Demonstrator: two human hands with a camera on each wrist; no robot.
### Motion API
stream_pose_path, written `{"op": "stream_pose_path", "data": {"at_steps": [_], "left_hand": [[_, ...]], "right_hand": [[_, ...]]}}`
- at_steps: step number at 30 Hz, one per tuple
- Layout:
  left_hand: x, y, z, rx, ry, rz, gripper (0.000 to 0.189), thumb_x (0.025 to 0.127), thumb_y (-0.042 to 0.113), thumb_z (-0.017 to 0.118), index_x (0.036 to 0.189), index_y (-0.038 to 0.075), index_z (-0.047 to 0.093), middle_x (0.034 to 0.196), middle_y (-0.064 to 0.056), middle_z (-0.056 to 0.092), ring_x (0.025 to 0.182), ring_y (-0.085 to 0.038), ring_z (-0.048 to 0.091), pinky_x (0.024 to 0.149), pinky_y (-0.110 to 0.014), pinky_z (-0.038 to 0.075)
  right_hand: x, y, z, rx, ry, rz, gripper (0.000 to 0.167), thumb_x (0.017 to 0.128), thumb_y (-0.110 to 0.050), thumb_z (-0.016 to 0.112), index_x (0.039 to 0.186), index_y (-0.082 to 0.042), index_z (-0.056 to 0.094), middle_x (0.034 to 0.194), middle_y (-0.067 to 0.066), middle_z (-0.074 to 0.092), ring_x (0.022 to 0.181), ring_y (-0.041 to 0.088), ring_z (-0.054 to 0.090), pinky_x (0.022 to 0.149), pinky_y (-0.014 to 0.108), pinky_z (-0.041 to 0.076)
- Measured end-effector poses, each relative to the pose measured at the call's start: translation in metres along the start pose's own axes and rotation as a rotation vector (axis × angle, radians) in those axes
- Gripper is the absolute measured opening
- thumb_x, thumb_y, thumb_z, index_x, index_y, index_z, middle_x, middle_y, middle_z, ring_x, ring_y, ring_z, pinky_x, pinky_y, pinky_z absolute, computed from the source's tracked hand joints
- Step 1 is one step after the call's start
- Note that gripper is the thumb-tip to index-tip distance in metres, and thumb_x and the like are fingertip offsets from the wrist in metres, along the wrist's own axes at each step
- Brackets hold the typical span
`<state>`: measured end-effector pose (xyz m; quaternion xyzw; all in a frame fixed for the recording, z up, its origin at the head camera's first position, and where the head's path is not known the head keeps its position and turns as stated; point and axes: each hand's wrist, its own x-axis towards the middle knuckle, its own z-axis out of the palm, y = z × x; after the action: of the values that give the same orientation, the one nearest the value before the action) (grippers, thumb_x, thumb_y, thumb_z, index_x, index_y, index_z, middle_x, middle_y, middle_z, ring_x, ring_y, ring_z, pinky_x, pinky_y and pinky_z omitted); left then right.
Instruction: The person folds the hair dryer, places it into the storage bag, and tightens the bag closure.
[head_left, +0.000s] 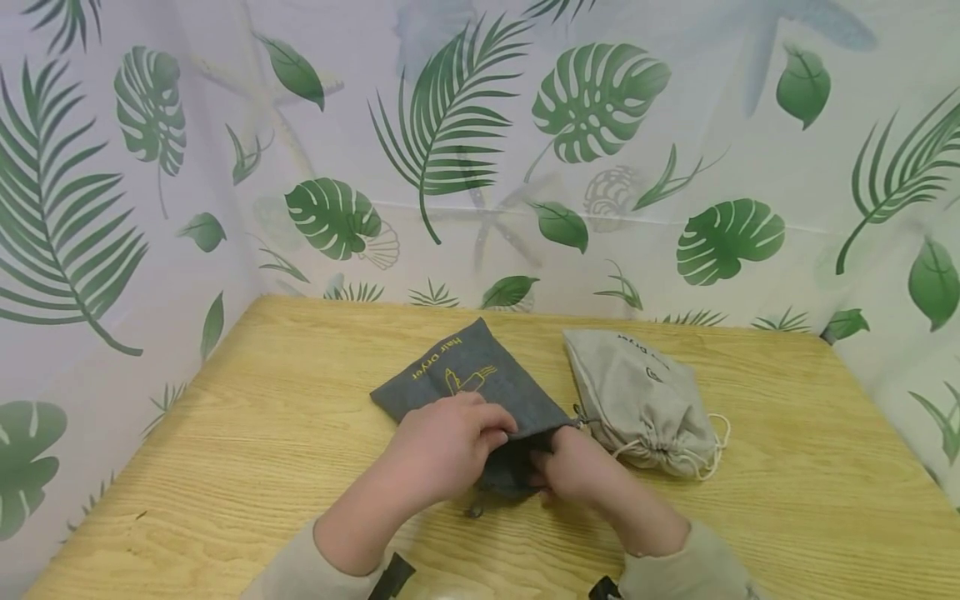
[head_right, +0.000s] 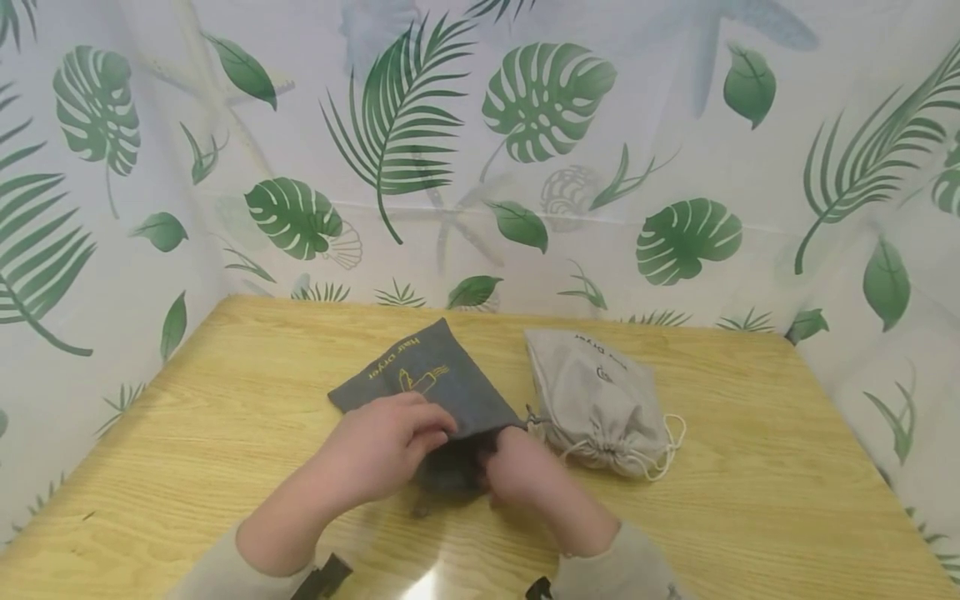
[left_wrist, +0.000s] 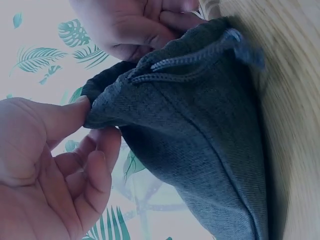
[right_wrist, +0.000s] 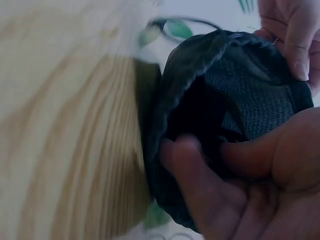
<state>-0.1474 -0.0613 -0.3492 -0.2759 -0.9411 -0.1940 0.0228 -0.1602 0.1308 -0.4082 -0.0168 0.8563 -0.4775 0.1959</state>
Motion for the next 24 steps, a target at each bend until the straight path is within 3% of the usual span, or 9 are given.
{"op": "stream_pose_path", "data": {"at_steps": [2, 5, 8, 12, 15, 17, 19, 22, 24], "left_hand": [[0.000, -0.001, 0.000, 0.021, -0.011, -0.004, 0.015, 0.094, 0.030, 0.059, 0.104, 0.032, 0.070, 0.094, 0.014, 0.062, 0.084, -0.009, 0.062, 0.060, -0.031, 0.047], [-0.001, -0.002, 0.000, 0.052, -0.026, -0.006, 0.015, 0.094, 0.030, 0.060, 0.103, 0.033, 0.070, 0.094, 0.015, 0.062, 0.085, -0.010, 0.062, 0.060, -0.032, 0.046], [-0.002, -0.002, 0.001, 0.093, -0.035, 0.002, 0.014, 0.093, 0.030, 0.061, 0.102, 0.033, 0.070, 0.092, 0.015, 0.061, 0.082, -0.009, 0.062, 0.058, -0.031, 0.045], [-0.004, -0.002, 0.000, 0.141, -0.062, -0.003, 0.014, 0.092, 0.029, 0.062, 0.102, 0.033, 0.070, 0.090, 0.014, 0.061, 0.079, -0.008, 0.062, 0.055, -0.030, 0.045], [-0.006, -0.001, -0.001, 0.176, -0.118, -0.014, 0.012, 0.092, 0.028, 0.062, 0.101, 0.032, 0.069, 0.090, 0.013, 0.061, 0.076, -0.010, 0.062, 0.054, -0.031, 0.045], [-0.007, 0.000, -0.002, 0.207, -0.147, -0.014, 0.011, 0.091, 0.028, 0.062, 0.100, 0.032, 0.069, 0.089, 0.012, 0.060, 0.075, -0.012, 0.062, 0.054, -0.033, 0.044], [-0.008, 0.001, -0.002, 0.227, -0.169, -0.011, 0.010, 0.091, 0.027, 0.063, 0.098, 0.031, 0.069, 0.087, 0.011, 0.058, 0.072, -0.012, 0.061, 0.053, -0.033, 0.043], [-0.010, 0.000, -0.001, 0.259, -0.173, -0.011, 0.009, 0.089, 0.027, 0.064, 0.095, 0.033, 0.069, 0.085, 0.011, 0.057, 0.072, -0.013, 0.060, 0.053, -0.035, 0.044], [-0.010, 0.000, 0.000, 0.274, -0.186, -0.015, 0.009, 0.089, 0.028, 0.065, 0.093, 0.034, 0.069, 0.085, 0.011, 0.057, 0.074, -0.013, 0.061, 0.056, -0.038, 0.045]], "right_hand": [[0.000, -0.001, 0.000, -0.175, 0.033, -0.034, 0.023, 0.094, -0.012, 0.057, 0.114, -0.002, 0.062, 0.087, 0.010, 0.065, 0.073, 0.021, 0.064, 0.067, 0.037, 0.052], [0.001, -0.001, 0.000, -0.390, 0.099, -0.103, 0.018, 0.089, -0.022, 0.066, 0.103, -0.011, 0.071, 0.092, 0.005, 0.069, 0.081, 0.018, 0.064, 0.074, 0.037, 0.050], [0.003, 0.001, 0.000, -0.549, 0.189, -0.096, 0.017, 0.085, -0.035, 0.070, 0.087, -0.019, 0.074, 0.091, 0.003, 0.070, 0.080, 0.019, 0.064, 0.068, 0.039, 0.050], [0.000, -0.002, -0.003, -0.687, 0.237, -0.014, 0.032, 0.083, -0.049, 0.067, 0.072, -0.019, 0.067, 0.077, 0.004, 0.066, 0.065, 0.020, 0.061, 0.052, 0.037, 0.044], [-0.008, -0.011, -0.009, -0.708, 0.226, 0.047, 0.038, 0.081, -0.050, 0.068, 0.068, -0.015, 0.059, 0.068, 0.003, 0.059, 0.057, 0.019, 0.055, 0.048, 0.035, 0.039], [-0.012, -0.015, -0.013, -0.707, 0.233, 0.070, 0.037, 0.080, -0.046, 0.071, 0.073, -0.014, 0.055, 0.069, 0.002, 0.055, 0.058, 0.018, 0.052, 0.049, 0.034, 0.038], [-0.015, -0.018, -0.015, -0.701, 0.257, 0.055, 0.033, 0.080, -0.040, 0.074, 0.091, -0.012, 0.059, 0.087, 0.005, 0.059, 0.065, 0.020, 0.054, 0.050, 0.035, 0.040], [-0.015, -0.017, -0.015, -0.708, 0.263, -0.020, 0.054, 0.081, -0.030, 0.075, 0.126, -0.012, 0.052, 0.122, 0.011, 0.053, 0.091, 0.026, 0.060, 0.061, 0.042, 0.048], [-0.011, -0.014, -0.013, -0.700, 0.225, -0.068, 0.066, 0.083, -0.026, 0.073, 0.140, -0.013, 0.043, 0.137, 0.014, 0.045, 0.109, 0.032, 0.057, 0.075, 0.047, 0.050]]}}
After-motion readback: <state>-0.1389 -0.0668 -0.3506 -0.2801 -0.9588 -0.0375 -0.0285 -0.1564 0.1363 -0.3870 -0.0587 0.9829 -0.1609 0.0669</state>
